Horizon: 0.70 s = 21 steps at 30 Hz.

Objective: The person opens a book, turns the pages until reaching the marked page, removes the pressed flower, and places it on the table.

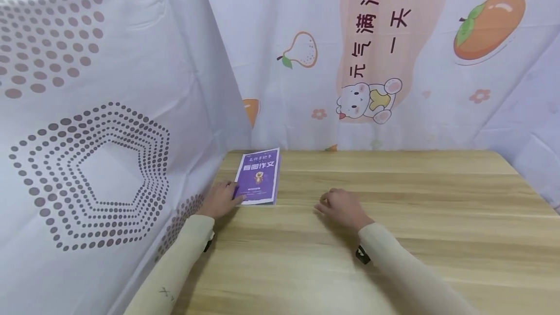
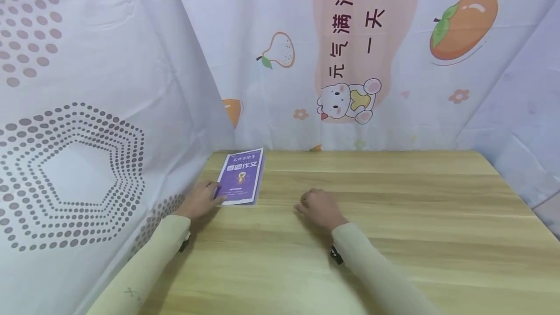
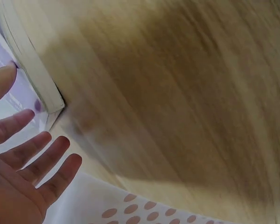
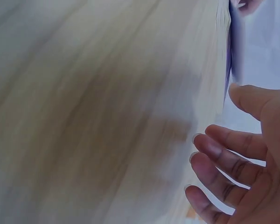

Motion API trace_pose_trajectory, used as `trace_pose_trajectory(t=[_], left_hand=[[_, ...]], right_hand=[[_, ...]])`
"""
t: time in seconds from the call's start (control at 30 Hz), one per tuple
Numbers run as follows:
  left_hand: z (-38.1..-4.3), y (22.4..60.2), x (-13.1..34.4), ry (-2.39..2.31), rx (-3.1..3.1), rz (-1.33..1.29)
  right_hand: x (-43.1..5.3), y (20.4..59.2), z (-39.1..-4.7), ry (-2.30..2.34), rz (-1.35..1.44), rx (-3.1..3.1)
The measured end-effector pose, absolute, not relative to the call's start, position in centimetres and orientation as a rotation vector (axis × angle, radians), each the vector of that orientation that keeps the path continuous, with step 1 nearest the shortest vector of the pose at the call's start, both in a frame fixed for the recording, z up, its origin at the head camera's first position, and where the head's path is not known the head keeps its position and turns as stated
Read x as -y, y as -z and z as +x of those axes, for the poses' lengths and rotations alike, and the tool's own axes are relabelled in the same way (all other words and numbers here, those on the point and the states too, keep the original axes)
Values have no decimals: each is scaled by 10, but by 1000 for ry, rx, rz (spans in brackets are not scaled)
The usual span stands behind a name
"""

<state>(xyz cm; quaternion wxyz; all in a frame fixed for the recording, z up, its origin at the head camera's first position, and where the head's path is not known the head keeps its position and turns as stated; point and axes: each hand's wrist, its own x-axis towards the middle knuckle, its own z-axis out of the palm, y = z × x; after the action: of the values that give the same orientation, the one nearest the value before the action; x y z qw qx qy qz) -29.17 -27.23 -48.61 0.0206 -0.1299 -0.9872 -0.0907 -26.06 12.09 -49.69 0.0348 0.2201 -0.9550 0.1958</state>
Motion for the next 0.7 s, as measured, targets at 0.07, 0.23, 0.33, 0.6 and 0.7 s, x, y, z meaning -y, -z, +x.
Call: trace_pose_trajectory(t=[0.07, 0.23, 0.33, 0.6, 0.7], left_hand=[[-292, 486, 272, 297, 3070, -387], [-294, 482, 270, 346, 3109, -343], [-295, 479, 268, 384, 3135, -305], [-301, 481, 270, 520, 3139, -235], [-304, 482, 270, 568, 3142, -235]], right_hand=[[-112, 497, -260, -618, 683, 2939], [-91, 500, -261, -627, 707, 2925], [-79, 500, -262, -635, 724, 2915], [-47, 499, -261, -662, 804, 2910], [-38, 499, -263, -663, 822, 2905]])
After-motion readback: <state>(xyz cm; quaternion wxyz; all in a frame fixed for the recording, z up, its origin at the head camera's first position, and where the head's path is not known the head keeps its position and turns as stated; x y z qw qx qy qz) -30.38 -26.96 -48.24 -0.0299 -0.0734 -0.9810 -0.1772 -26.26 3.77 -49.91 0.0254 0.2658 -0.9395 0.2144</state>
